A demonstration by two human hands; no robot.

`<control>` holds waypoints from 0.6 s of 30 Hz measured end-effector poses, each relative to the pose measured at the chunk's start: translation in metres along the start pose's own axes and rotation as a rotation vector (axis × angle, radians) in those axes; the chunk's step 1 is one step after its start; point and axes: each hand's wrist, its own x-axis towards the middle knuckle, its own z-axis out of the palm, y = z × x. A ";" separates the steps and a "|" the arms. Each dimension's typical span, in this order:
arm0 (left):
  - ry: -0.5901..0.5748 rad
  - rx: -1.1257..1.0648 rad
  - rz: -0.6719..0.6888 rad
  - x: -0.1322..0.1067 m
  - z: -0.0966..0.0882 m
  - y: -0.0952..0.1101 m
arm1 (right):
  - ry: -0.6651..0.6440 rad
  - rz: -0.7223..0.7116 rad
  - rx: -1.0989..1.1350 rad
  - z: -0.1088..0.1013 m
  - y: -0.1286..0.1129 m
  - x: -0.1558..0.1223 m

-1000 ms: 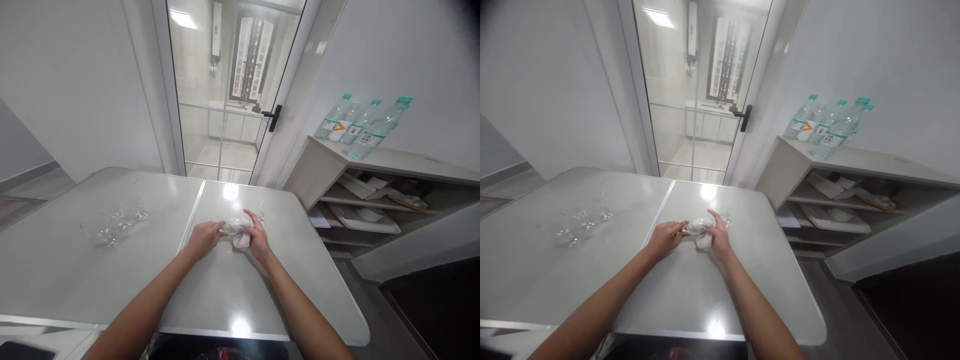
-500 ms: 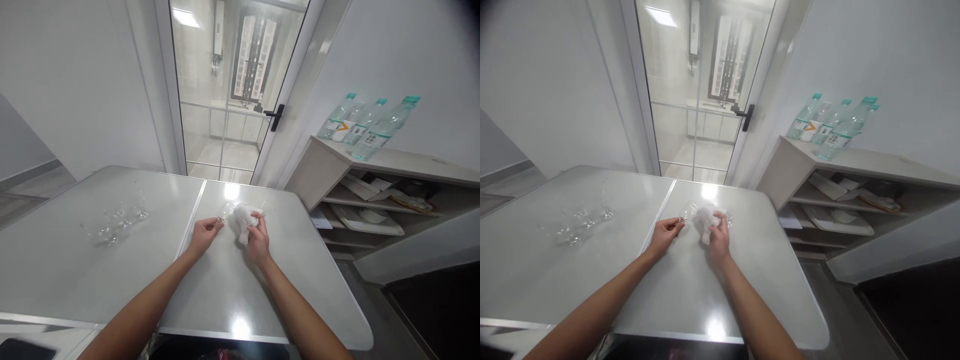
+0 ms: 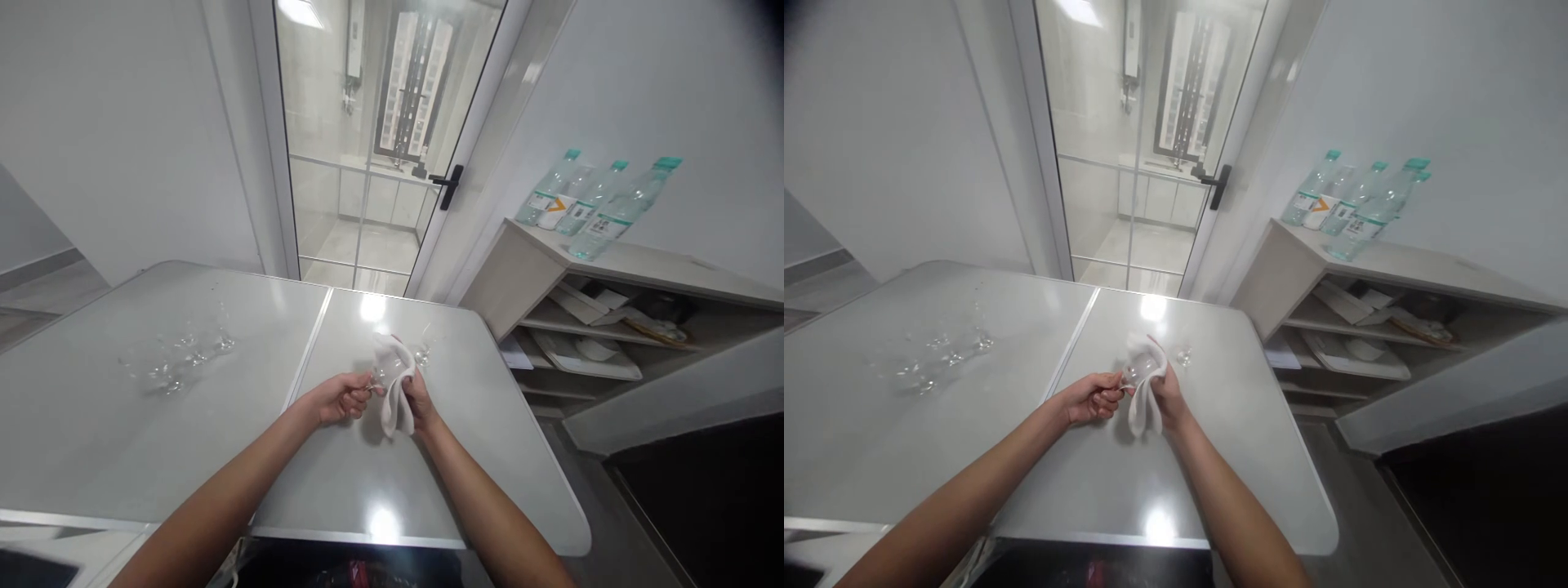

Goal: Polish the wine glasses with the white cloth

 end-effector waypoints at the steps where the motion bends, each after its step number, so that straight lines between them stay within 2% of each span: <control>1: 0.000 -0.009 -0.017 0.001 0.000 -0.001 | -0.039 0.008 0.039 -0.001 0.003 0.000; 3: -0.010 0.002 -0.013 0.003 0.002 -0.003 | -0.099 -0.002 0.123 -0.002 0.008 0.001; 5: -0.011 0.062 0.052 0.003 0.004 -0.003 | -0.106 0.001 0.137 -0.004 0.008 0.002; 8: 0.071 0.226 0.211 0.001 0.008 -0.002 | -0.095 0.055 0.086 -0.004 0.004 0.004; 11: 0.139 0.369 0.308 -0.001 0.010 0.000 | -0.088 0.097 0.042 -0.002 0.001 0.006; 16: 0.222 0.538 0.381 0.002 0.007 -0.001 | 0.086 -0.085 0.078 0.005 0.006 0.007; 18: 0.228 0.584 0.398 0.003 0.006 -0.002 | 0.108 -0.111 0.104 0.007 0.008 0.006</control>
